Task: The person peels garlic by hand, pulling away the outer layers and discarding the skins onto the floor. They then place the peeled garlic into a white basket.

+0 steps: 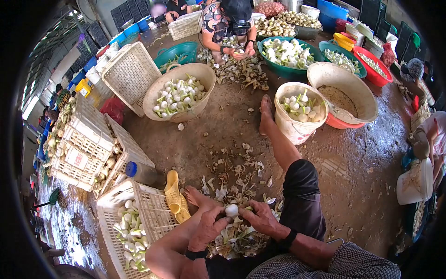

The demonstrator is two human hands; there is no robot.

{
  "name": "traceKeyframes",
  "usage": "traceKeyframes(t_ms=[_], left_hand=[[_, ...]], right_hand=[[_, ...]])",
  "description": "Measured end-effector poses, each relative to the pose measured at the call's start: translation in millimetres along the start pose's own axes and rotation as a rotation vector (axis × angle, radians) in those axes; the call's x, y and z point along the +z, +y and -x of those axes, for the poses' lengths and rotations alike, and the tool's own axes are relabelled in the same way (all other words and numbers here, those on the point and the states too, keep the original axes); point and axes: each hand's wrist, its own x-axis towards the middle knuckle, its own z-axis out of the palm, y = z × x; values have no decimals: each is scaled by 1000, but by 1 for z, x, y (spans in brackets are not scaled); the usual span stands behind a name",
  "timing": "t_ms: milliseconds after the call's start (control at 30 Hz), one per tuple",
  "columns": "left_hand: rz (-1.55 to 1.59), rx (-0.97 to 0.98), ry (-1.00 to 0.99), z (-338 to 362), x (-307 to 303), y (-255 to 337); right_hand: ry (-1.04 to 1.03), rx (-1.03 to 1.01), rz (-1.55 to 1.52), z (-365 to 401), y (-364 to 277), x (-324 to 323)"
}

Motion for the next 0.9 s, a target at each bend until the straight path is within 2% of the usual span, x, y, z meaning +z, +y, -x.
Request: traceKeyframes(t_ms=[200, 433, 600, 833, 900], left_hand=[[14, 92, 72, -1, 4, -7], [25, 90, 85, -2, 4, -8], [115, 16, 86, -1, 5, -11], [49, 25, 59, -1, 2, -10], [136, -111, 62, -1, 2, -12]], right_hand=[[19, -6, 3, 1, -7, 3], [18, -41, 32, 0, -7, 3], [27, -36, 29, -1, -7, 5], [36, -17, -25, 1, -7, 7], [35, -7, -44, 1, -8, 7]])
